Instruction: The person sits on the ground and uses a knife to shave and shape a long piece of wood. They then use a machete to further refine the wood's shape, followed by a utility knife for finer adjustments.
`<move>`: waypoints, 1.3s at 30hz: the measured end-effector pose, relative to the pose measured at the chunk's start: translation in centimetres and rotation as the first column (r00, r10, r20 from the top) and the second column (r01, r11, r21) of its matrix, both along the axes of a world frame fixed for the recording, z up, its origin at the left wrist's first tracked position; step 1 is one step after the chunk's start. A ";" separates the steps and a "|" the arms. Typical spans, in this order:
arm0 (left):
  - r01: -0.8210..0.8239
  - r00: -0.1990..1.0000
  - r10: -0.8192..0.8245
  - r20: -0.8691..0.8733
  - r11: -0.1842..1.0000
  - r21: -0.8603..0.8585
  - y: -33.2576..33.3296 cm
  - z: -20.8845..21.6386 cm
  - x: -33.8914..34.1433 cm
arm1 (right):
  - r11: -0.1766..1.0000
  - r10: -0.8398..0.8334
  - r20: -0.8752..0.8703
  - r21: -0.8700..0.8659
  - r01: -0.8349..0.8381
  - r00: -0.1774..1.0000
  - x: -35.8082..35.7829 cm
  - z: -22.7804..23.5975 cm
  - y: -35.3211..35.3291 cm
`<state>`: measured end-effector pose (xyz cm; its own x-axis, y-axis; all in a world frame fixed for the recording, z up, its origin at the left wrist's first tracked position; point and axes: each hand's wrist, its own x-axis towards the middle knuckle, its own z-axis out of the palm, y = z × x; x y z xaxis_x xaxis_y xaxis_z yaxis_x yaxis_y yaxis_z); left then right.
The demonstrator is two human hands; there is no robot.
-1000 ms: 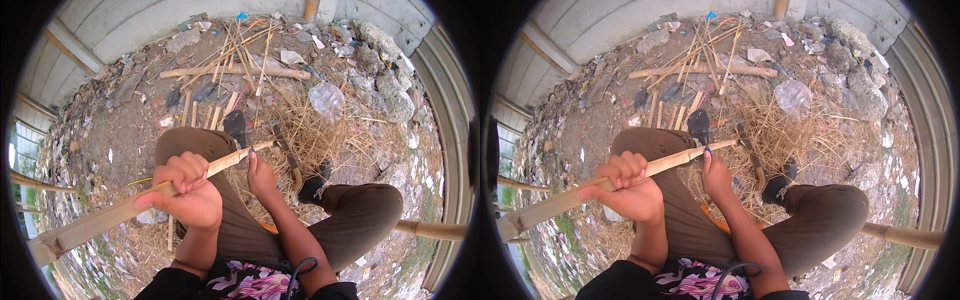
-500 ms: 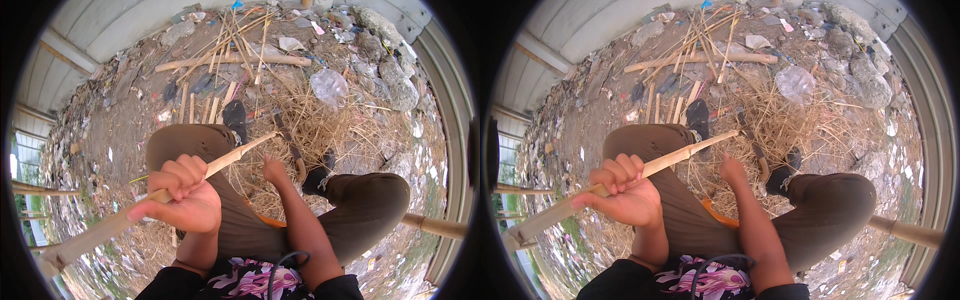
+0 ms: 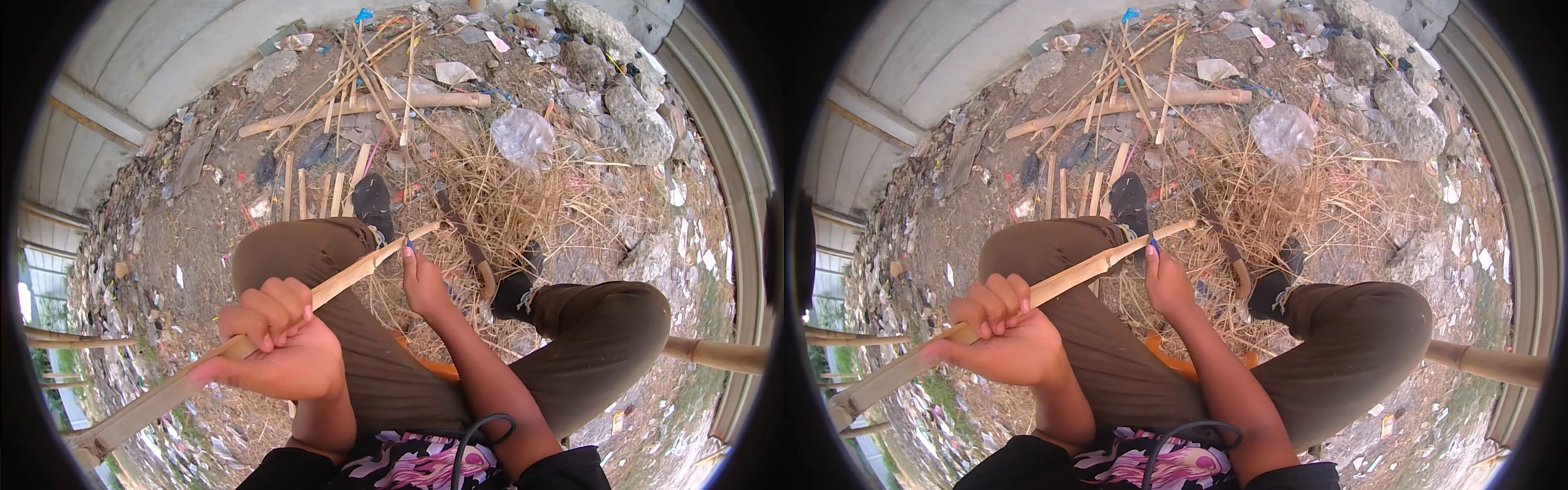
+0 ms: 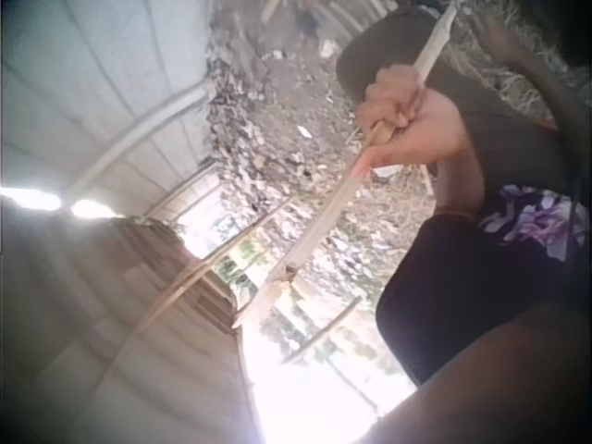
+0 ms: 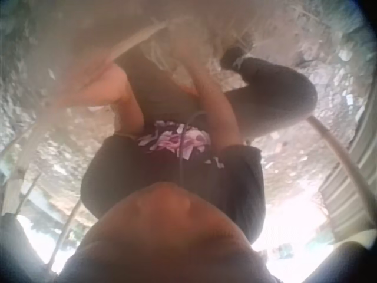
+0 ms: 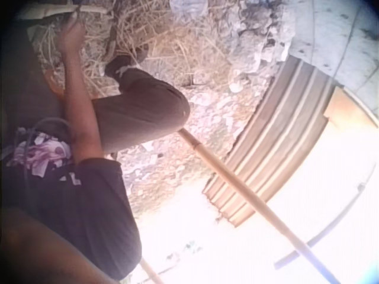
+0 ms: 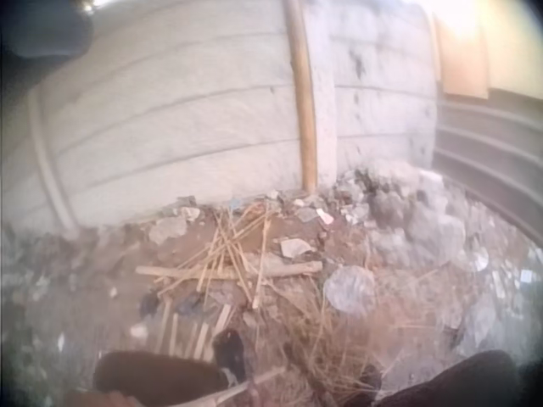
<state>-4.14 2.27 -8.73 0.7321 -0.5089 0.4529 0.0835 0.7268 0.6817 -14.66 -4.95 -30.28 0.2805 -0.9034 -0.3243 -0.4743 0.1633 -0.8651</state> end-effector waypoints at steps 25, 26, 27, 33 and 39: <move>0.067 0.994 -0.069 0.086 0.997 0.026 0.2 -0.4 1.1 | 0.994 0.111 -0.320 0.053 -0.099 0.941 0.1 -2.2 -3.4; 0.064 0.994 -0.066 0.086 0.998 0.019 0.1 -0.4 1.1 | 0.994 0.112 -0.327 0.054 -0.100 0.938 0.1 -2.2 -3.5; 0.062 0.994 -0.062 0.087 0.998 0.012 0.0 -0.4 1.1 | 0.994 0.112 -0.334 0.054 -0.100 0.936 0.2 -2.3 -3.5; 0.025 0.998 -0.025 0.060 1.000 0.005 -0.1 -0.3 0.7 | 0.995 0.100 -0.348 0.063 -0.084 0.932 0.3 -2.5 -3.6; 0.015 0.998 -0.017 0.052 1.000 0.025 0.0 -0.3 0.3 | 0.992 0.095 -0.366 0.116 -0.056 0.926 -0.1 -3.3 -4.2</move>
